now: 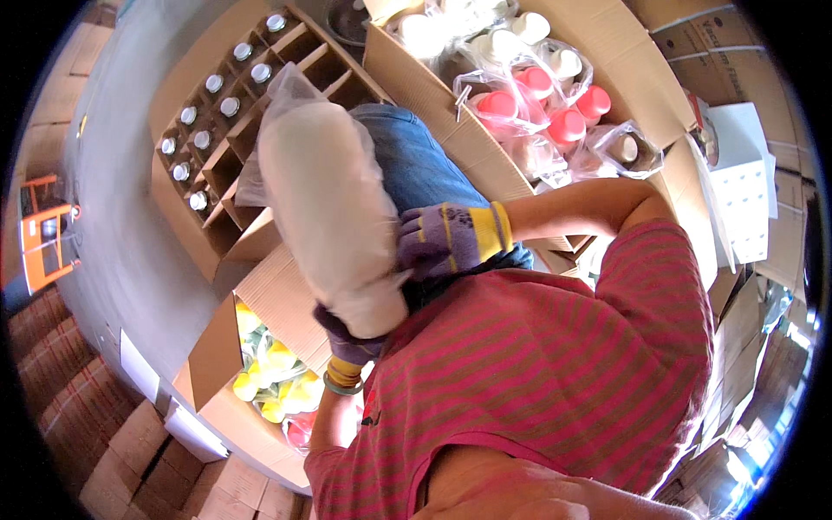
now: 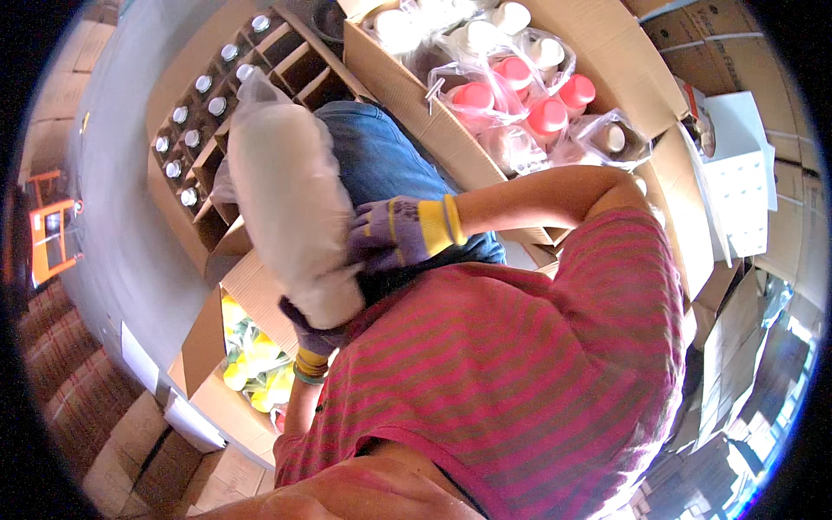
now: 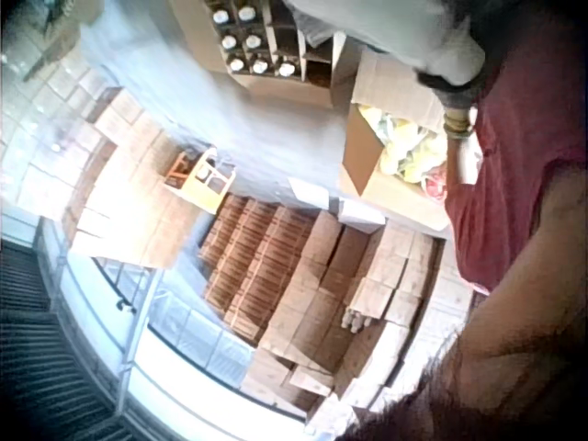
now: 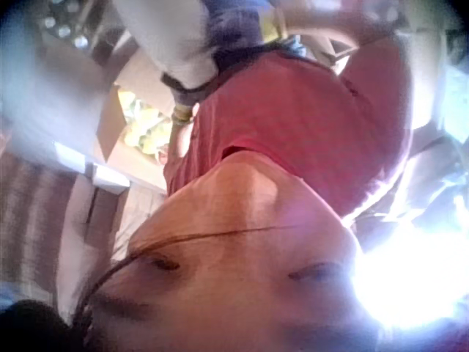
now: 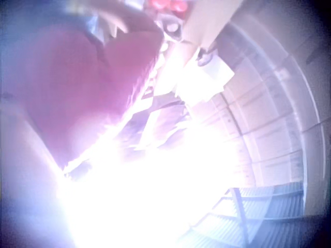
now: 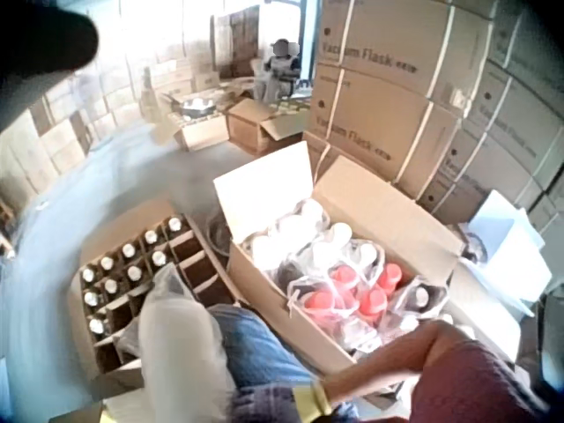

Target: The person assembles vacuum flasks by inserting inner metal liners into outer plastic shells, placing lids on top, and wrapping each completed unit in a plastic bag. The person repeats this process for multiple flasks of different colors.

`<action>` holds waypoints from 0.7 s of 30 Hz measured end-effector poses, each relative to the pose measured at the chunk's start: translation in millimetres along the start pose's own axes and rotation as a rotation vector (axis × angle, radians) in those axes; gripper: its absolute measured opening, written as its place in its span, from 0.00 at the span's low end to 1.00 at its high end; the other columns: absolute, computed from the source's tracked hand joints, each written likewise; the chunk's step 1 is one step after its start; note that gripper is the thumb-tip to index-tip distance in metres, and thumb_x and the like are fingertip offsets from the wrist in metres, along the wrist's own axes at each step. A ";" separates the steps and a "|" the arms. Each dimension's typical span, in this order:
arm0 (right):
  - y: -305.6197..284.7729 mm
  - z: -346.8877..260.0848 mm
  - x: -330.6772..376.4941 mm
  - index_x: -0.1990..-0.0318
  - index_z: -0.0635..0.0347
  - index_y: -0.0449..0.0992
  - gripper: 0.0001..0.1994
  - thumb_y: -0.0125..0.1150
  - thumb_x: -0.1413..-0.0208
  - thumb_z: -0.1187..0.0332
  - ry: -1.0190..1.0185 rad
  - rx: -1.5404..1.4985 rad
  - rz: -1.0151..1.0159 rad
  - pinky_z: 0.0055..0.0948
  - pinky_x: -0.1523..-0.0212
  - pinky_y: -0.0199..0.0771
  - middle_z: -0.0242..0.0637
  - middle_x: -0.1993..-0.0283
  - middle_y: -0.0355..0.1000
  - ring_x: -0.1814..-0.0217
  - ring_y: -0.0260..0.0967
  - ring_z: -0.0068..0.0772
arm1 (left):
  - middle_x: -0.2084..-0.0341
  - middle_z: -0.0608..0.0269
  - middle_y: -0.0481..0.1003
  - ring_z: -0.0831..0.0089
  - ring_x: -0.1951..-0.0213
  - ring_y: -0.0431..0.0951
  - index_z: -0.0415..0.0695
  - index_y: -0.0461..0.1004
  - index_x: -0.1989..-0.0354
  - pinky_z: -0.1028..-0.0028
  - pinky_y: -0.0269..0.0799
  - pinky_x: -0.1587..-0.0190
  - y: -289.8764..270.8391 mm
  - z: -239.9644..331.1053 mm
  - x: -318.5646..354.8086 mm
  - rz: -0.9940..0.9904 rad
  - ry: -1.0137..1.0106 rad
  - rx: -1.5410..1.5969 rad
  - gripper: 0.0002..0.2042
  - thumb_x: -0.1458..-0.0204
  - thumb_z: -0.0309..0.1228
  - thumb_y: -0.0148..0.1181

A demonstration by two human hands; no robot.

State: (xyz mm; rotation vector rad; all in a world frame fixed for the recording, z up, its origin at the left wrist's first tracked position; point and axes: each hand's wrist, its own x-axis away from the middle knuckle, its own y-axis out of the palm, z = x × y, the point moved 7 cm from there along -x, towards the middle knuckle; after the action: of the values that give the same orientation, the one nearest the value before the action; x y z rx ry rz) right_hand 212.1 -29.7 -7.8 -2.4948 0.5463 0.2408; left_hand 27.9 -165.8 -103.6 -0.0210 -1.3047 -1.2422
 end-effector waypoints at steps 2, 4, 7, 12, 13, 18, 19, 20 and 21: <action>0.9 -13.2 -12.0 0.57 0.54 0.73 0.14 0.62 0.50 0.63 0.005 -0.122 0.092 0.42 0.50 0.68 0.41 0.57 0.70 0.50 0.66 0.47 | 0.38 0.58 0.61 0.61 0.39 0.63 0.46 0.51 0.33 0.60 0.59 0.38 -8.4 33.5 -1.0 -0.043 0.433 -0.299 0.41 0.49 0.57 0.55; 5.1 -24.7 -16.4 0.55 0.55 0.73 0.15 0.64 0.52 0.65 -0.006 -0.259 0.114 0.42 0.50 0.68 0.40 0.57 0.69 0.50 0.66 0.47 | 0.43 0.57 0.65 0.61 0.47 0.70 0.42 0.59 0.38 0.63 0.68 0.46 11.5 76.2 18.1 0.273 0.839 -0.969 0.35 0.50 0.47 0.63; -0.7 32.0 11.4 0.50 0.56 0.70 0.23 0.68 0.55 0.64 0.403 -0.511 0.662 0.41 0.48 0.68 0.42 0.54 0.68 0.48 0.66 0.48 | 0.53 0.54 0.71 0.61 0.54 0.73 0.38 0.66 0.47 0.64 0.70 0.51 49.7 98.3 21.8 0.226 0.899 -0.521 0.26 0.51 0.38 0.65; -36.1 8.0 -6.0 0.49 0.57 0.69 0.28 0.69 0.58 0.58 0.236 0.424 0.877 0.42 0.51 0.71 0.46 0.49 0.66 0.48 0.67 0.49 | 0.52 0.54 0.71 0.63 0.50 0.72 0.36 0.67 0.48 0.64 0.65 0.46 135.8 114.4 28.8 0.274 1.079 -0.554 0.27 0.56 0.37 0.65; -42.1 19.7 -5.3 0.51 0.58 0.70 0.24 0.67 0.56 0.59 0.280 0.404 0.851 0.42 0.52 0.71 0.46 0.50 0.67 0.50 0.68 0.50 | 0.51 0.54 0.71 0.63 0.49 0.71 0.36 0.67 0.48 0.64 0.65 0.45 150.4 117.9 22.1 0.226 1.027 -0.465 0.28 0.56 0.38 0.65; -117.2 46.7 31.5 0.54 0.60 0.72 0.16 0.60 0.48 0.62 0.326 0.524 0.980 0.44 0.56 0.73 0.50 0.55 0.72 0.55 0.71 0.55 | 0.53 0.50 0.72 0.58 0.50 0.73 0.38 0.68 0.46 0.63 0.69 0.48 226.2 141.6 -33.3 0.048 1.389 -1.256 0.21 0.48 0.33 0.55; -132.3 53.4 50.5 0.53 0.60 0.72 0.18 0.60 0.49 0.61 0.379 0.547 1.019 0.44 0.56 0.73 0.50 0.55 0.72 0.56 0.71 0.55 | 0.56 0.47 0.74 0.53 0.50 0.73 0.39 0.72 0.49 0.60 0.68 0.47 248.8 131.9 -44.2 0.002 1.704 -1.662 0.18 0.50 0.29 0.52; -142.9 67.4 68.6 0.51 0.60 0.71 0.20 0.62 0.50 0.61 0.402 0.647 0.992 0.44 0.57 0.73 0.51 0.56 0.72 0.56 0.72 0.55 | 0.56 0.47 0.74 0.52 0.50 0.73 0.41 0.72 0.48 0.59 0.70 0.48 264.2 130.9 -62.7 -0.107 1.579 -1.612 0.18 0.49 0.28 0.53; -150.8 80.8 85.9 0.50 0.60 0.70 0.22 0.63 0.51 0.60 0.425 0.746 0.960 0.44 0.58 0.74 0.51 0.56 0.73 0.57 0.72 0.55 | 0.56 0.48 0.74 0.53 0.50 0.73 0.42 0.72 0.48 0.60 0.71 0.49 281.5 127.3 -87.4 -0.190 1.374 -1.370 0.18 0.49 0.28 0.55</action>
State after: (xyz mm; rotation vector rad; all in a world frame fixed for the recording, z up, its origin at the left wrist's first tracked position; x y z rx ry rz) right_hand 350.4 101.6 -24.3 -1.4046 1.6363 -0.1390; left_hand 151.2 88.6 48.7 -0.0120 0.8182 -1.5773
